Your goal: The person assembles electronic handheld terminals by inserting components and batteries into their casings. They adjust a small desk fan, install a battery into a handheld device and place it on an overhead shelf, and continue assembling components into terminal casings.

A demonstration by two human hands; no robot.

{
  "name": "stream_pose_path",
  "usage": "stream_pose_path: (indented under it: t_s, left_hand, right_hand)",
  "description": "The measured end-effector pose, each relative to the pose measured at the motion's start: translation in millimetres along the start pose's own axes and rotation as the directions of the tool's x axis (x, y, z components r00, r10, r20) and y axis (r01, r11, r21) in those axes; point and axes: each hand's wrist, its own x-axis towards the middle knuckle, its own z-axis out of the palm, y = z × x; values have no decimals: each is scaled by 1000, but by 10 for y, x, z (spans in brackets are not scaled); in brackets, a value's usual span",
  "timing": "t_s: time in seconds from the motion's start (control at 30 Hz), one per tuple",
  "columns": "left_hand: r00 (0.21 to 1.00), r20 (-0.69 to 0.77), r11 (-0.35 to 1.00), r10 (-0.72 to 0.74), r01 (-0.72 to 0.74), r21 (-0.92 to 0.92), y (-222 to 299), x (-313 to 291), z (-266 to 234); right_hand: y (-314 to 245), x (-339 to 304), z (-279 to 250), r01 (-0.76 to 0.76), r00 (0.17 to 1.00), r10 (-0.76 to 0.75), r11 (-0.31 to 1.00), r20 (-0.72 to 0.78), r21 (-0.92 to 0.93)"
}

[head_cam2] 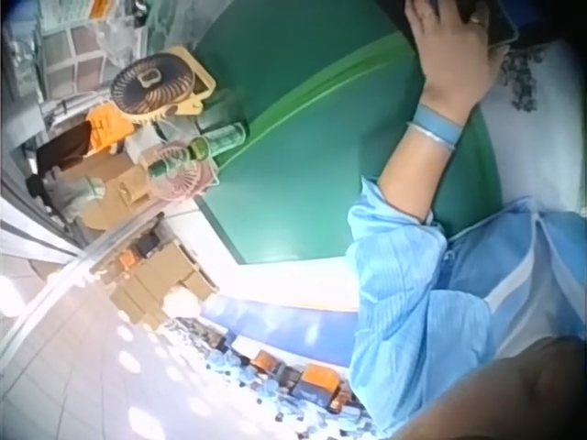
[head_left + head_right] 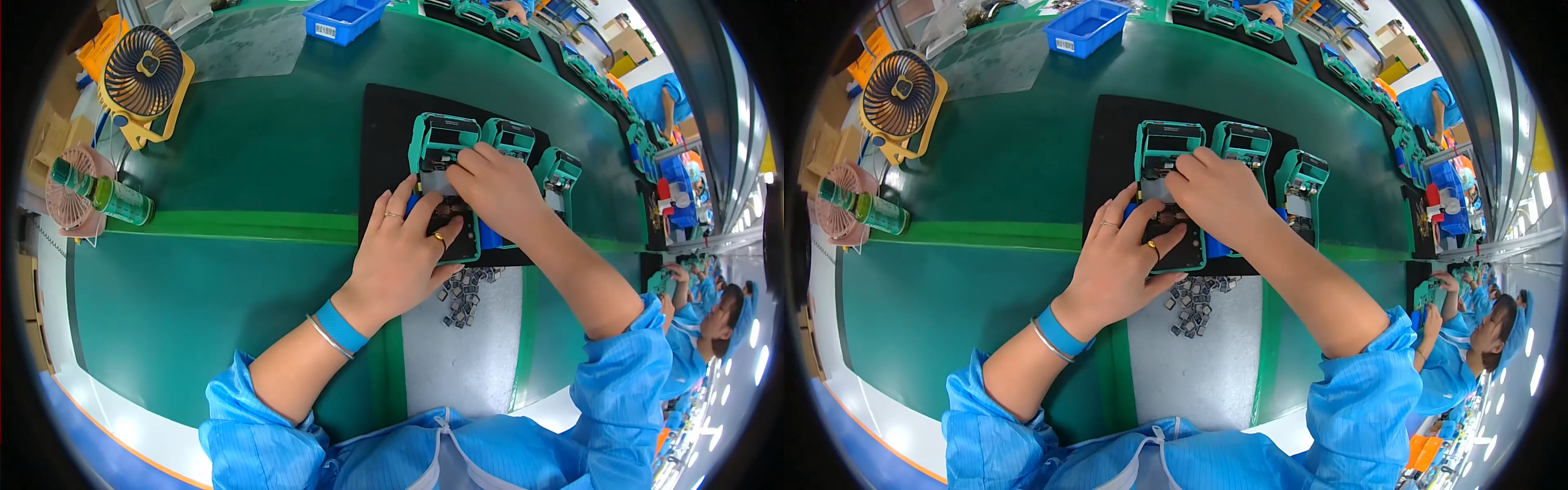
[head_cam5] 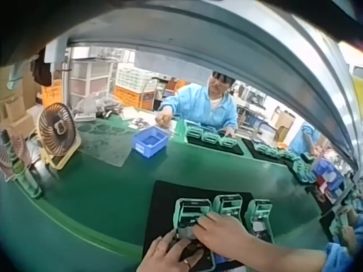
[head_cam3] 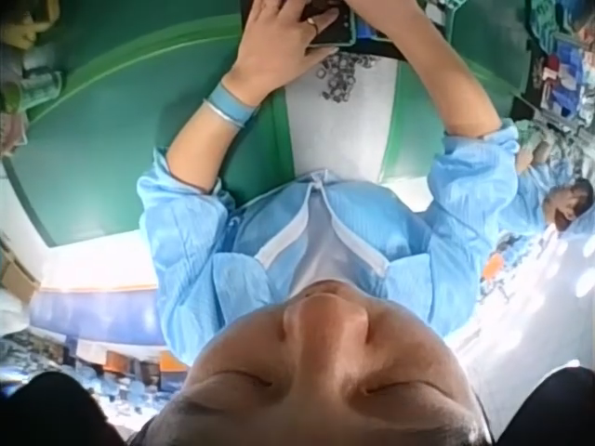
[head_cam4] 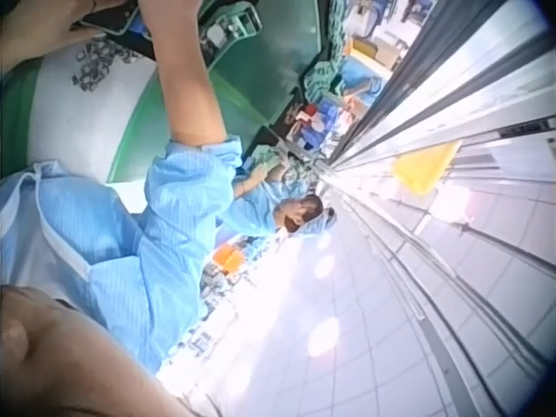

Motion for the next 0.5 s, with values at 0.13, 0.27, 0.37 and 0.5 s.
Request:
stream_pose_path:
  t_s: [0.13, 0.27, 0.37, 0.5]
  left_hand:
    - [1000, 15, 1000, -5, 5, 8, 11, -9, -11]
    - [1000, 5, 1000, 18, -18, 14, 32, 21, 3]
    - [999, 2, 998, 52, -52, 22, 6, 55, 16]
    - [996, 46, 995, 74, -77, 70, -96, 51, -116]
  right_hand:
    - [-6, 41, -5, -129, 991, 131, 990, -31, 64]
    - [-49, 43, 20, -210, 978, 210, 978, -10, -5]
    - [-101, -71, -85, -296, 949, 306, 948, -81, 116]
    - [-537, -604, -335, -387, 850, 522, 711, -72, 587]
